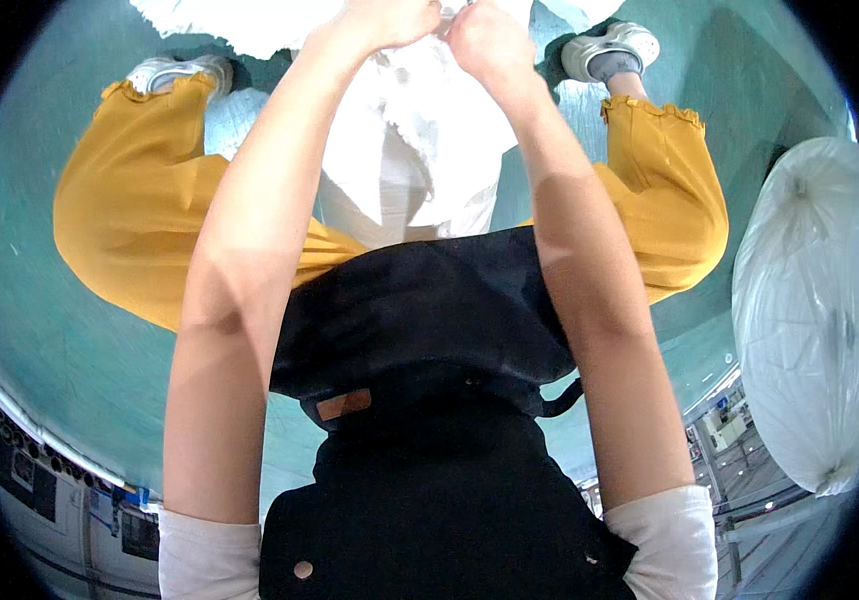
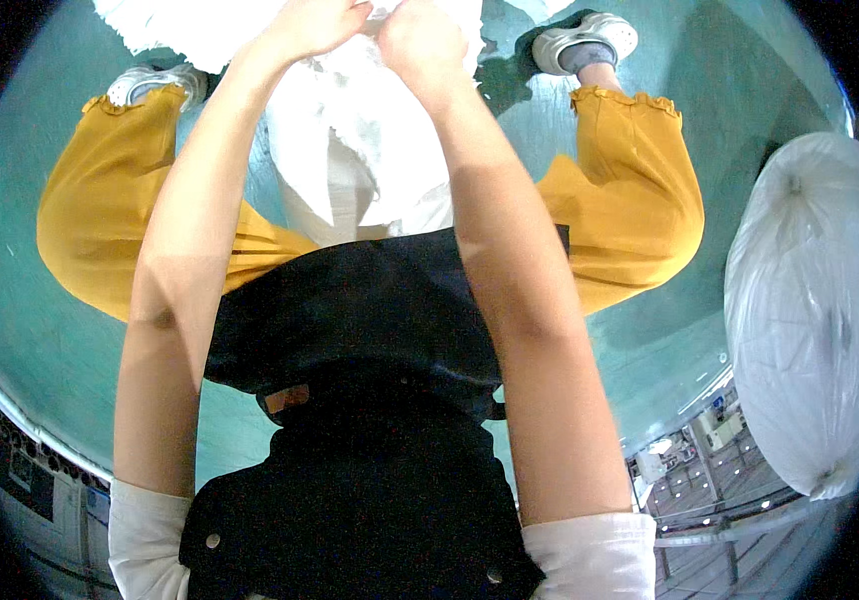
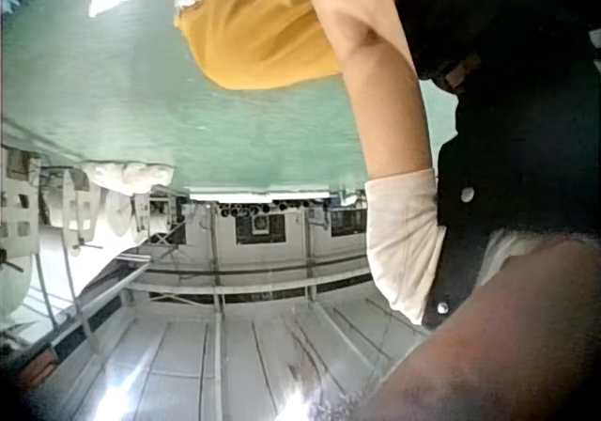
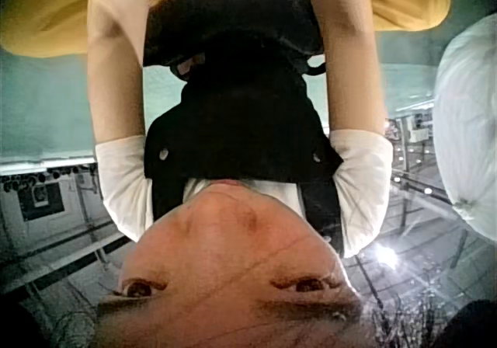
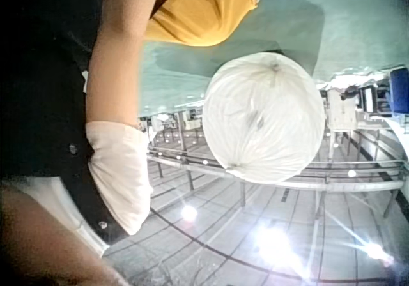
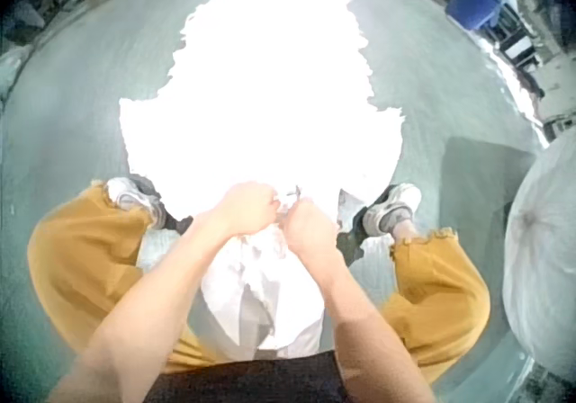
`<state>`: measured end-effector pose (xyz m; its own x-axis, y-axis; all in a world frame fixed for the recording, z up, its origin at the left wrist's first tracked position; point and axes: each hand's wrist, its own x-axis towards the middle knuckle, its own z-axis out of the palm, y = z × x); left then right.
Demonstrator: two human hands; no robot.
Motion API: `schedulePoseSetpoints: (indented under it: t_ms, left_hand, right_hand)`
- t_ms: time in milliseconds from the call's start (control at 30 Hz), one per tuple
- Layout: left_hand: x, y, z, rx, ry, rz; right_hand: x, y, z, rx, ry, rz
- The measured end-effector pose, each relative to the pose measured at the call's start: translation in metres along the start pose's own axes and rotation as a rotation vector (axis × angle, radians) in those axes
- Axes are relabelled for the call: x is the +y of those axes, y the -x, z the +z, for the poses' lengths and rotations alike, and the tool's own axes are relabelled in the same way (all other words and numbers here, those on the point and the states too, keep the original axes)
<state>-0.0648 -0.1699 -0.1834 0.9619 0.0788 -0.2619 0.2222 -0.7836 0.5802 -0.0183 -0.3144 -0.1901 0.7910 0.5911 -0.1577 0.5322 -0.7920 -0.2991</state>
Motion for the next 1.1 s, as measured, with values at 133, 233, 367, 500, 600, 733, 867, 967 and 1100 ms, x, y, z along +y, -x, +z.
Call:
schedulePoseSetpoints:
  t_ms: [133,233,367,500,600,733,867,967,1100]
  left_hand:
    - [-0.006,0.001,0.008,0.029,-0.001,0.023]
    - [-0.006,0.003,0.011,0.074,-0.015,0.059]
    - [-0.003,0.008,0.014,0.078,-0.070,0.096]
    - [0.002,0.016,0.012,0.057,-0.073,0.063]
    - [-0.012,0.034,0.004,0.048,0.034,-0.018]
    - [-0.026,0.077,-0.009,0.041,0.083,-0.014]
    - [-0.029,0.073,-0.010,-0.040,-0.034,-0.074]
    - [-0.037,0.055,-0.003,0.206,0.217,-0.053]
    - [-0.041,0.035,0.018,0.210,-0.114,0.075]
  right_hand:
    - [-0.020,0.019,-0.017,-0.186,-0.080,0.209]
    - [-0.023,0.028,-0.019,-0.205,-0.094,0.237]
    - [-0.026,0.052,-0.016,-0.202,-0.128,0.266]
    - [-0.027,0.093,-0.001,-0.229,-0.153,0.318]
    - [-0.029,0.106,-0.007,-0.315,-0.140,0.324]
    - [-0.020,0.142,-0.009,-0.320,-0.171,0.262]
    - [-0.023,0.182,-0.018,-0.394,-0.176,0.362]
    - [-0.019,0.200,-0.018,-0.473,-0.106,0.328]
    - [0.000,0.199,-0.023,-0.504,-0.075,0.246]
